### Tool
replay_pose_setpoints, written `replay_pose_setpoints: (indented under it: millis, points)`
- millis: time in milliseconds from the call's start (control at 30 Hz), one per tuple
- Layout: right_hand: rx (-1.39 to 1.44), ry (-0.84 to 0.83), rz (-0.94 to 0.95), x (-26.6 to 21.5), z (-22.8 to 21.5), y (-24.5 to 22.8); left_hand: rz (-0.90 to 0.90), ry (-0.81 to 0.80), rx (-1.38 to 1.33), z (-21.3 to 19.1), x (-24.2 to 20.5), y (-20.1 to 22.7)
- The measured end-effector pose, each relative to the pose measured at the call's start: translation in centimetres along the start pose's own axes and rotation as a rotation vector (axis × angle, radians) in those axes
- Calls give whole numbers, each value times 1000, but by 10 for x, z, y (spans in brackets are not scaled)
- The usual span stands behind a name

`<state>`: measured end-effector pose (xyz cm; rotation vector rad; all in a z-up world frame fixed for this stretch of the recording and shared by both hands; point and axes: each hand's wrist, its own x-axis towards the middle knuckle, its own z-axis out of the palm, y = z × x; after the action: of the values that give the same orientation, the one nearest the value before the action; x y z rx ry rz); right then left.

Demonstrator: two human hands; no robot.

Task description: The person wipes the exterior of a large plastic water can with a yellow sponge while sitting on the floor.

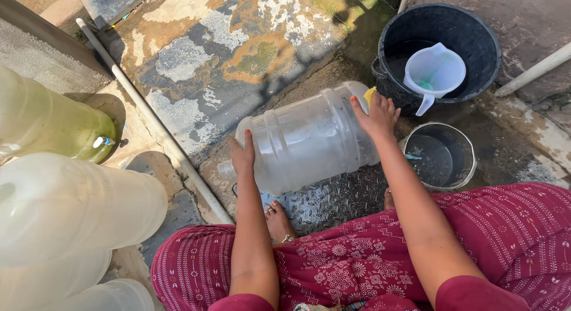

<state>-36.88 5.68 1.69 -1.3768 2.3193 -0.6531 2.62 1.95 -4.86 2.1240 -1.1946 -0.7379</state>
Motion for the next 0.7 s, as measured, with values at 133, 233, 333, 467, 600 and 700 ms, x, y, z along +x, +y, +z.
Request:
replay_pose_setpoints:
  millis: [133,233,333,467,600,700]
  points:
    - [-299,-28,-359,-40,40,-63,-135,22,34,3,-13,14]
    - [-195,-172,-710,-96,84,-109,-137,49,22,-1,-19,24]
    - [-207,-283,-885,-119,100,-126,-130,57,13,-6,-21,28]
    - [-375,-200,-709,-81,59,-91,-146,35,13,-5,-20,28]
    - [-441,66,-515,-42,2,-31,-137,40,-3,-6,-19,34]
    - [-426,100,-510,-59,8,-26,-151,18,-12,-10,-17,44]
